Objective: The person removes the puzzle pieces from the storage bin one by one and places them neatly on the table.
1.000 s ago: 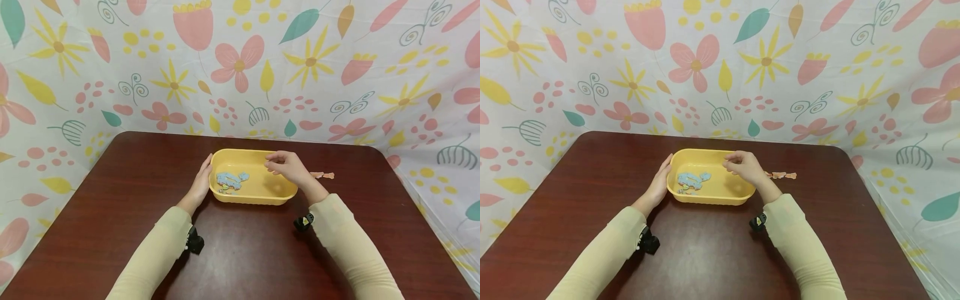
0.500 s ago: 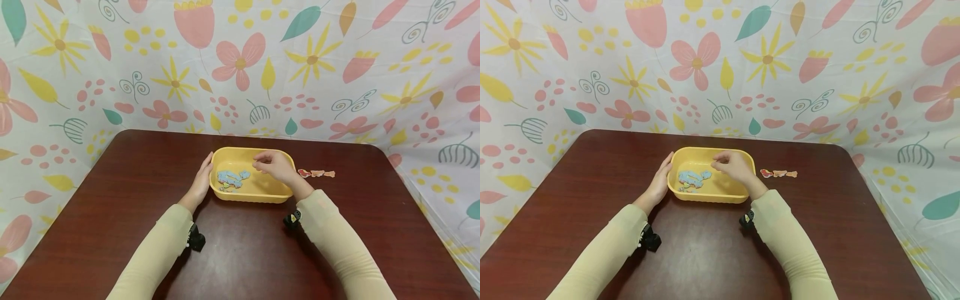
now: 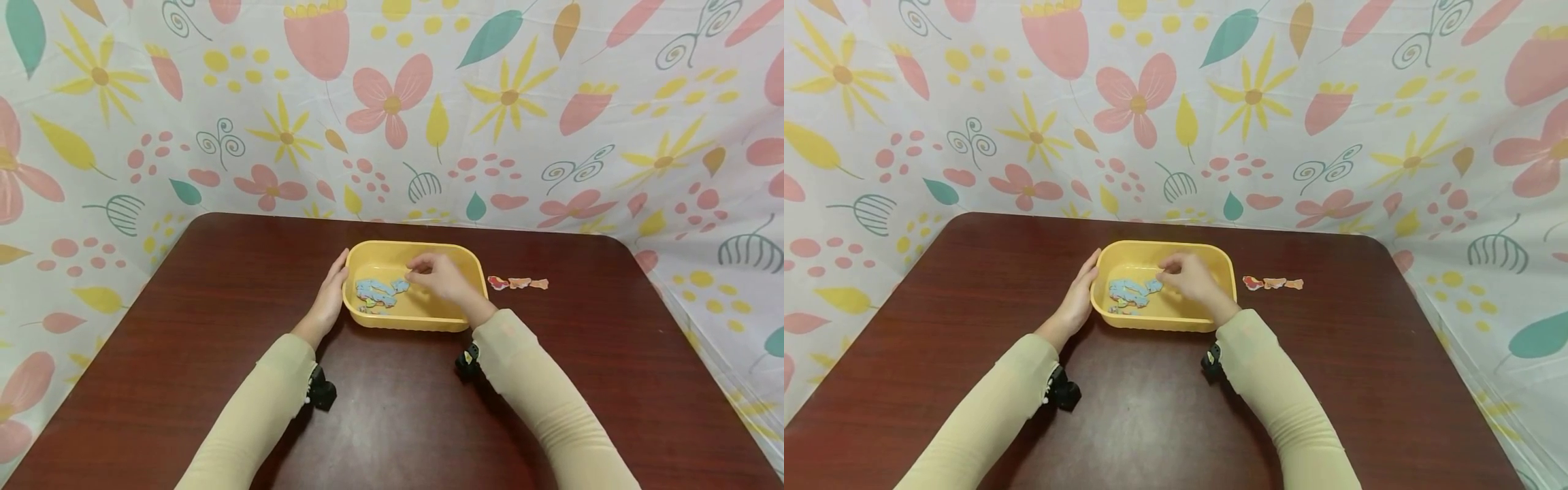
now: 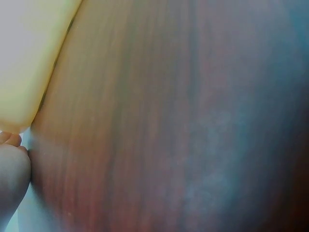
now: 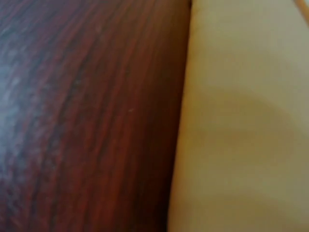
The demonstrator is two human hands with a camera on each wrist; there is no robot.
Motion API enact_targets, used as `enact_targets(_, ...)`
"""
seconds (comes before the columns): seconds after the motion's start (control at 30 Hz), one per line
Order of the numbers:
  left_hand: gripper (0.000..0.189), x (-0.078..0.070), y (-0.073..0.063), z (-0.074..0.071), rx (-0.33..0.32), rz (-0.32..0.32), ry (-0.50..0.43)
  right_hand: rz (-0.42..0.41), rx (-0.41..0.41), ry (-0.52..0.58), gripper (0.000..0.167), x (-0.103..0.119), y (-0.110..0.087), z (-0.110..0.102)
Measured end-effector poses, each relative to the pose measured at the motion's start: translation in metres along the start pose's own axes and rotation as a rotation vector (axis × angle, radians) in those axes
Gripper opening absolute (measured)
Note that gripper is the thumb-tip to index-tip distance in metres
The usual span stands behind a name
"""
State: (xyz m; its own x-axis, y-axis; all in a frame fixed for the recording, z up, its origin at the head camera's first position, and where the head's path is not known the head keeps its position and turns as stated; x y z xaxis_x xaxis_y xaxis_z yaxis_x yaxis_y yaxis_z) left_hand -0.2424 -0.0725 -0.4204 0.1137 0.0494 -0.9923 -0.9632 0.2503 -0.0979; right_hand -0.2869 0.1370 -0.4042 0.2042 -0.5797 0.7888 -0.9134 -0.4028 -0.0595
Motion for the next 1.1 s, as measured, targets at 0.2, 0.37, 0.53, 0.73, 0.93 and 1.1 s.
enact_targets(0.2,0.05,-0.001,-0.002,0.003,-0.002,-0.002,0.001,0.041,0.037,-0.13,0.029,-0.006,-0.001,0.005)
enact_targets(0.37,0.05,0.007,0.004,0.0,-0.007,0.015,-0.001,0.011,0.083,-0.206,0.032,-0.005,0.001,0.01)
enact_targets(0.53,0.05,0.024,0.016,-0.007,-0.019,0.024,0.034,-0.066,0.155,-0.309,0.046,-0.003,0.004,0.02)
enact_targets(0.73,0.05,0.025,0.017,-0.009,-0.026,0.028,0.034,-0.13,0.202,-0.44,0.042,0.002,0.003,0.027)
enact_targets(0.93,0.05,0.023,0.017,-0.007,-0.013,0.026,0.027,-0.129,0.183,-0.426,0.03,0.004,0.001,0.025)
enact_targets(1.1,0.05,0.026,0.015,-0.007,-0.021,0.014,0.029,-0.096,0.167,-0.335,0.021,0.002,-0.001,0.025)
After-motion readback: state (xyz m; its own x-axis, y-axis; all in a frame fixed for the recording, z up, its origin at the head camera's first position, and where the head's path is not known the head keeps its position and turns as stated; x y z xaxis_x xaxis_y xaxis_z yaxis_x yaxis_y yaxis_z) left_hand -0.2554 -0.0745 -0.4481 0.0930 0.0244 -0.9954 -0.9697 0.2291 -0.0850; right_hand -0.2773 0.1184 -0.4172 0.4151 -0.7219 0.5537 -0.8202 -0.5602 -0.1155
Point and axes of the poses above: each hand's wrist, its own y-axis towards the middle knuckle, its own z-axis out of the palm, x = y × z, the point moved 5 cm from there along y, towards the middle knuckle, and after that the axes turned 5 degrees about x, right-handed, at the moved point
